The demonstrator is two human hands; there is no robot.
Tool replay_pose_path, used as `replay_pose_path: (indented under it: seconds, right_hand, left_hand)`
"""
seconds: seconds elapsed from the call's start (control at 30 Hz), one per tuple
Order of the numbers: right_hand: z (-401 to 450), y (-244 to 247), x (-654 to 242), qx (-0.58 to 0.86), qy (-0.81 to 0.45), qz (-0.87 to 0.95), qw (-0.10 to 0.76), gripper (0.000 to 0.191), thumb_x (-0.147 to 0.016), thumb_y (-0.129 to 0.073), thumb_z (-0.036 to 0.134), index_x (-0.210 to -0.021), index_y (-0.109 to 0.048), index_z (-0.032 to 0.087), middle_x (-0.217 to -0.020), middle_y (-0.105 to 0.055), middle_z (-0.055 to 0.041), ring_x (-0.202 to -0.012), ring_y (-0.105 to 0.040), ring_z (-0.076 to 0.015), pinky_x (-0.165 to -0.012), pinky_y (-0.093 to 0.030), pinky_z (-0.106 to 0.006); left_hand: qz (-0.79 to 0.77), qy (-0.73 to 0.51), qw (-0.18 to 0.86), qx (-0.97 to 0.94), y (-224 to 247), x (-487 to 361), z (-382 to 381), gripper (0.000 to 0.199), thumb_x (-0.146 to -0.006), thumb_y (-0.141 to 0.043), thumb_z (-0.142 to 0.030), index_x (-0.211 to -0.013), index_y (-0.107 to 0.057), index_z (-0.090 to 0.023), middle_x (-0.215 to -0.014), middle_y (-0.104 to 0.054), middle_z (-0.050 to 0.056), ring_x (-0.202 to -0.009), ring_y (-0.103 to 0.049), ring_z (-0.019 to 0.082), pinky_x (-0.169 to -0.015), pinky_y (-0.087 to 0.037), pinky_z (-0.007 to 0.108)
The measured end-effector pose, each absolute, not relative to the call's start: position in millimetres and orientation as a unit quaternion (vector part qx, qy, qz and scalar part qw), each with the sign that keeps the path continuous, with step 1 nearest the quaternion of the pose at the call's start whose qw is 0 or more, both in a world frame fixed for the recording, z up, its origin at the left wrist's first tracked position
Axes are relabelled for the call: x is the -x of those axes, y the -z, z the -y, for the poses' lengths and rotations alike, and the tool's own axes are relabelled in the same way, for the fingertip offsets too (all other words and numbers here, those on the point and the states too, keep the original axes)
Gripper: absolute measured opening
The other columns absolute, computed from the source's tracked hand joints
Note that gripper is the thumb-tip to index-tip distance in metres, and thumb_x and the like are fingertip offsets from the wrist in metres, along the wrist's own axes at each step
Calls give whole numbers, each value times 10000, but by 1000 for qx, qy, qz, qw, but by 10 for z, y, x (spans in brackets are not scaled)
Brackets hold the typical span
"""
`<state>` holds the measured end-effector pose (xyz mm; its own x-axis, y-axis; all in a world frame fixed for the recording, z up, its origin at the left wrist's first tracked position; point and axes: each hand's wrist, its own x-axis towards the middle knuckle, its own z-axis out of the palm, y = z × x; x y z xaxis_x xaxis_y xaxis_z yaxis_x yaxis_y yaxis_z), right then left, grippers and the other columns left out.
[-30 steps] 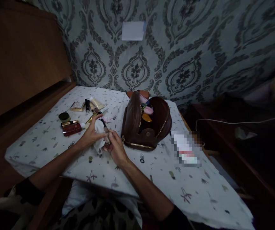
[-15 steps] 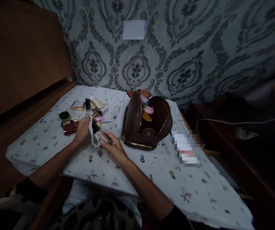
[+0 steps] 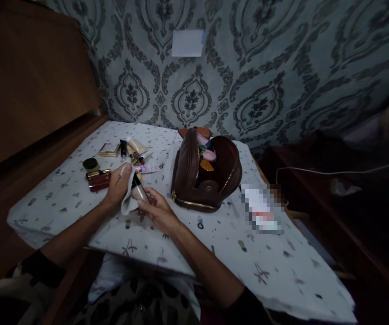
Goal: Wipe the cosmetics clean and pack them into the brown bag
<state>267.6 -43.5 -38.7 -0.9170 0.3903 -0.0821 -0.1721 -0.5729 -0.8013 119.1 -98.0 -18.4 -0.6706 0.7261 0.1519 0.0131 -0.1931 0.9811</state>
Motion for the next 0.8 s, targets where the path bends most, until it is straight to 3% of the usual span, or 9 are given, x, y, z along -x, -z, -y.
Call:
replay_pose_path:
  seconds: [0.13,0.3,0.4,0.5,0.63,0.8]
  right_hand:
    - [434,390,-2672,123,-872,440,176,374,-691,-841,341,-1011,-694,216,-952,-676,-10,-772,-616,-122,-655,-557,-242]
    - [411,426,-2651,119,-875,435,177,366,-709,-824,360,-1015,-701,199,-897,-694,-11,-718,-618,-114,-657,-542,-239]
    - [397,457,-2627,122,-875,429,188,389,-682,-838,373,-994,-692,191,-859,-701,-7,-663,-614,-116,-620,-524,-241]
    - [379,484,-2604,145,-869,420,219,409,-659,-851,372,-985,-676,199,-820,-704,6,-648,-618,-114,-619,-507,-231]
    - [353,507,-2593,167,-855,411,268,422,-613,-872,371,-937,-650,216,-766,-699,17,-674,-632,-129,-651,-495,-231]
    - [344,529,-2606,193,-809,458,313,354,-636,-839,318,-921,-646,234,-806,-701,15,-720,-633,-146,-680,-494,-250]
  left_hand:
    - [-596,-713,225,-292,193,-1188,947,546,-835,-522,-704,-741,-632,-178,-594,-526,-23,-552,-460,125,-527,-360,241]
    - [-534,-726,321,-291,211,-1253,924,636,-812,-481,-765,-918,-676,-170,-696,-645,17,-563,-556,127,-503,-421,231]
    - [-497,-703,391,-324,248,-1297,927,660,-774,-554,-756,-1066,-659,-173,-810,-702,48,-578,-610,143,-478,-444,234]
    - [-495,-664,440,-346,288,-1332,944,652,-727,-680,-683,-1114,-656,-159,-913,-728,82,-714,-677,189,-567,-502,249]
    - [-503,-624,439,-407,327,-1346,966,541,-723,-749,-577,-1056,-698,-153,-980,-736,91,-954,-674,242,-798,-534,297]
    - [-526,-590,439,-426,365,-1332,963,540,-737,-706,-625,-992,-711,-150,-863,-730,69,-823,-670,224,-688,-533,289]
